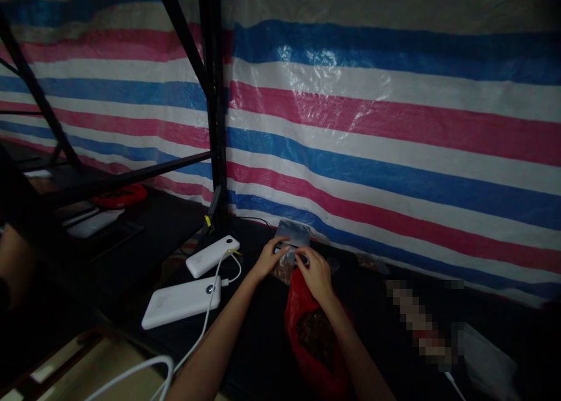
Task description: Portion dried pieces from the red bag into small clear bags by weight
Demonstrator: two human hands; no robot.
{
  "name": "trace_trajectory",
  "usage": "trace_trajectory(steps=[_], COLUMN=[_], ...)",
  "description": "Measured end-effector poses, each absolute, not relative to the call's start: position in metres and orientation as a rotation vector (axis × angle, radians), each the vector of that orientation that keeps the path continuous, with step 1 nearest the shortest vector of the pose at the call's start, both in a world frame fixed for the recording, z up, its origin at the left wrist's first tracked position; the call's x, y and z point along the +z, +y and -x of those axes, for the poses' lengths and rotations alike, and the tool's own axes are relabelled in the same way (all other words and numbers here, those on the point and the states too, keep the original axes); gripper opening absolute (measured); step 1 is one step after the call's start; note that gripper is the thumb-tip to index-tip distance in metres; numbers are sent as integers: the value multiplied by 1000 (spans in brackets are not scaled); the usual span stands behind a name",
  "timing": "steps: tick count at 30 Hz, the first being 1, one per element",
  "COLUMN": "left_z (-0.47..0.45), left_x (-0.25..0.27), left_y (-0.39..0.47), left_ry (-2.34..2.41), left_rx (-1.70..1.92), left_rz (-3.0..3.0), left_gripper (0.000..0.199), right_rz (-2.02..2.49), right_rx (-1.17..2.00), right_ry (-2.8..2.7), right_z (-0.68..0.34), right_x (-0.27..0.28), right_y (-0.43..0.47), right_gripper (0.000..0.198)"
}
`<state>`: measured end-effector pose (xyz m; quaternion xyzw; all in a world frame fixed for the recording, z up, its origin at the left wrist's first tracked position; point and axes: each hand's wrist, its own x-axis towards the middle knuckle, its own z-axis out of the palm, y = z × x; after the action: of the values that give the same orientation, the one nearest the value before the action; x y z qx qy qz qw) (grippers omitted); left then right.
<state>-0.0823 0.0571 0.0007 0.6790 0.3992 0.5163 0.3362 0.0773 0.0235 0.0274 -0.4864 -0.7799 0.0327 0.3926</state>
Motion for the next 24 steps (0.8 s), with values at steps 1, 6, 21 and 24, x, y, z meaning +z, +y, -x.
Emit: trace_trajectory(steps=[1, 6, 21, 24], left_z=[82, 83, 68, 66], left_x=[-2, -11, -7, -11], left_y=[56, 56, 54, 55], left_ry=[981, 888, 1066, 1130], left_rx=[1270, 1223, 1460, 1459], left_rz=[-1700, -1398, -1421, -1440], left_gripper=[37, 38, 22, 21], right_rz=[1240, 1224, 1105, 1120], right_rx=[140, 418, 763, 738], right_ry=[-1942, -1750, -1294, -1296], right_z=[-78, -87, -90, -89], right_x=[24, 7, 10, 7], right_y=[22, 27, 24, 25], right_gripper=[15, 15, 25, 23])
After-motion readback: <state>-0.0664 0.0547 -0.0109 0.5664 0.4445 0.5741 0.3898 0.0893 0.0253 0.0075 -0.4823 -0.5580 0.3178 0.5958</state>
